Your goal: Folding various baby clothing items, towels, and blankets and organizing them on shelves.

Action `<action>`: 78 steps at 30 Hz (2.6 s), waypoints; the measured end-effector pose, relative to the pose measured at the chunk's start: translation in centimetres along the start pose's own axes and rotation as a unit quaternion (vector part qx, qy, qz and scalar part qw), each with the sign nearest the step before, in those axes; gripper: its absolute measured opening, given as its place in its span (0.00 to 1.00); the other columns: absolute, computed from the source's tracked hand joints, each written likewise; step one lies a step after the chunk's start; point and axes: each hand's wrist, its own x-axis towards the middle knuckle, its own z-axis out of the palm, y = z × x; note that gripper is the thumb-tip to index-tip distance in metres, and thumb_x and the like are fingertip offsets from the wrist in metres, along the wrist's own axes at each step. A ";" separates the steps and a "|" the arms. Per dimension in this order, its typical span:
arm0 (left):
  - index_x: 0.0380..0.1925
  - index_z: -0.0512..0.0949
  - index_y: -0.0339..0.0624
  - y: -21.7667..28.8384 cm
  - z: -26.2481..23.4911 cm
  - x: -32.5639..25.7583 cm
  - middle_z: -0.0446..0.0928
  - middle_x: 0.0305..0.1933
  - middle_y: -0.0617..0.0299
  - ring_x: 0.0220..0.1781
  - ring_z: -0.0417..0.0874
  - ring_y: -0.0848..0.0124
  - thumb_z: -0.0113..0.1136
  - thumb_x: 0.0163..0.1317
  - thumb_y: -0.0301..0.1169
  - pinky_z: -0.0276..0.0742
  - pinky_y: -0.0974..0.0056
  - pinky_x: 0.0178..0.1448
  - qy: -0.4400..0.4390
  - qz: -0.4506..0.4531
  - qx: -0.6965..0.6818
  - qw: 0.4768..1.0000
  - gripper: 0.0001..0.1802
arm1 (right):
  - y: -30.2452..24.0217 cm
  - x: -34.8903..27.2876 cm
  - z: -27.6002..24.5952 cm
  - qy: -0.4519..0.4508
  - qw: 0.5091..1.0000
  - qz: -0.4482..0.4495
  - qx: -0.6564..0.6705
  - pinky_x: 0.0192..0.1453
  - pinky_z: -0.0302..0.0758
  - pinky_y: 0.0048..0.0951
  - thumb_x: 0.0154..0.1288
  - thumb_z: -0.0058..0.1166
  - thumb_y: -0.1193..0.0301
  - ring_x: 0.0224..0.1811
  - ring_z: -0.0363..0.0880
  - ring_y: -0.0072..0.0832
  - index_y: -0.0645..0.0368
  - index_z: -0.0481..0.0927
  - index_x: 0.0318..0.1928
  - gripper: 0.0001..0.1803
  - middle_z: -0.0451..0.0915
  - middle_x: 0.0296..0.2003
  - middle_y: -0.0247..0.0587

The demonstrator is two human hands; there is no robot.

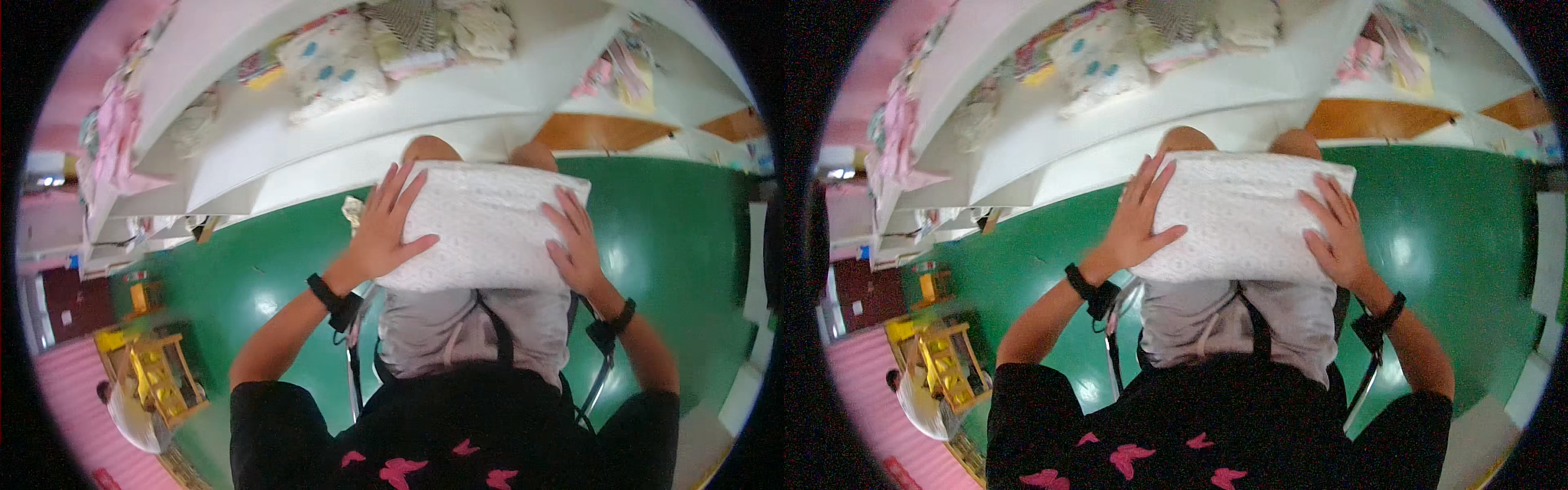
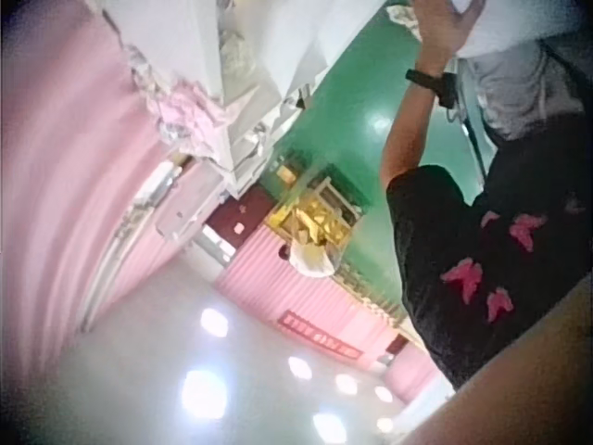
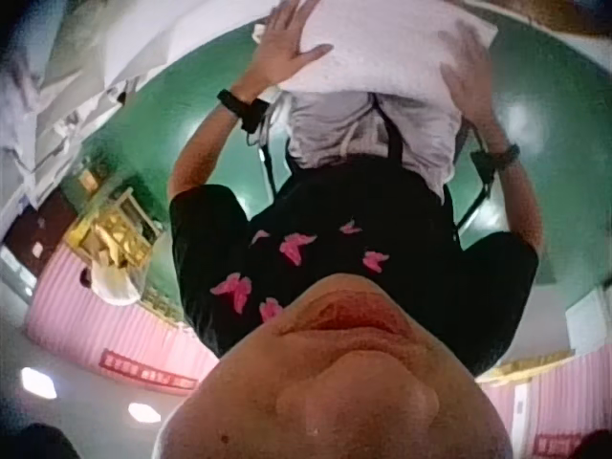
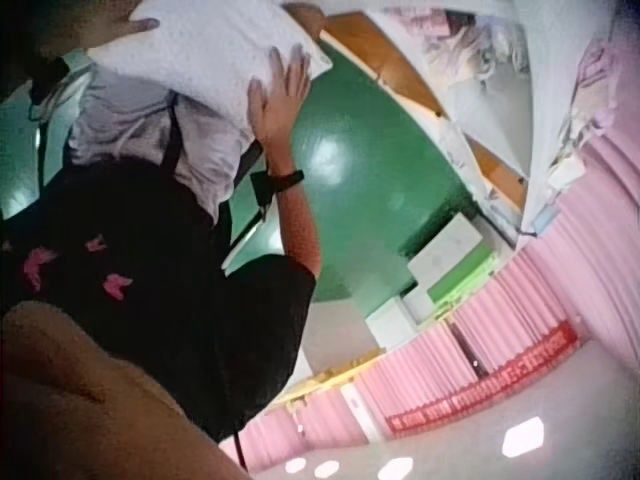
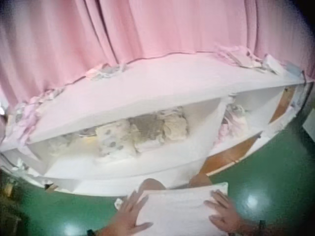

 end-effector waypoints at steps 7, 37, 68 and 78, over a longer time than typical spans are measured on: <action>0.73 0.61 0.26 -1.2 0.4 -4.3 0.70 0.72 0.42 0.70 0.75 0.59 0.69 0.68 0.45 0.74 0.58 0.71 -0.159 -0.364 -0.524 0.754 0.45 | 3.9 -0.9 0.9 0.038 0.913 0.244 0.324 0.73 0.67 0.38 0.60 0.69 0.69 0.69 0.71 0.37 0.66 0.66 0.72 0.42 0.71 0.69 0.52; 0.71 0.63 0.30 16.9 4.0 7.4 0.53 0.82 0.45 0.73 0.72 0.52 0.62 0.66 0.27 0.84 0.56 0.61 -0.155 0.049 -0.447 0.880 0.35 | -3.8 -1.2 -6.9 0.132 0.604 0.307 0.724 0.62 0.81 0.42 0.79 0.47 0.51 0.59 0.82 0.38 0.59 0.68 0.71 0.31 0.79 0.62 0.47; 0.70 0.71 0.45 -19.4 -13.8 8.5 0.77 0.67 0.59 0.70 0.75 0.67 0.67 0.67 0.29 0.75 0.60 0.71 0.074 0.062 0.163 0.982 0.32 | -10.6 29.4 1.2 -0.067 0.714 0.111 0.688 0.71 0.71 0.41 0.69 0.63 0.67 0.70 0.70 0.36 0.61 0.49 0.79 0.46 0.67 0.70 0.48; 0.55 0.76 0.23 -34.7 -3.6 13.4 0.82 0.55 0.44 0.53 0.85 0.61 0.73 0.60 0.50 0.79 0.58 0.58 0.265 -0.374 -0.199 0.866 0.38 | -6.2 18.5 2.0 -0.069 0.995 -0.067 -0.003 0.77 0.63 0.48 0.71 0.57 0.65 0.73 0.68 0.48 0.54 0.75 0.67 0.26 0.73 0.69 0.46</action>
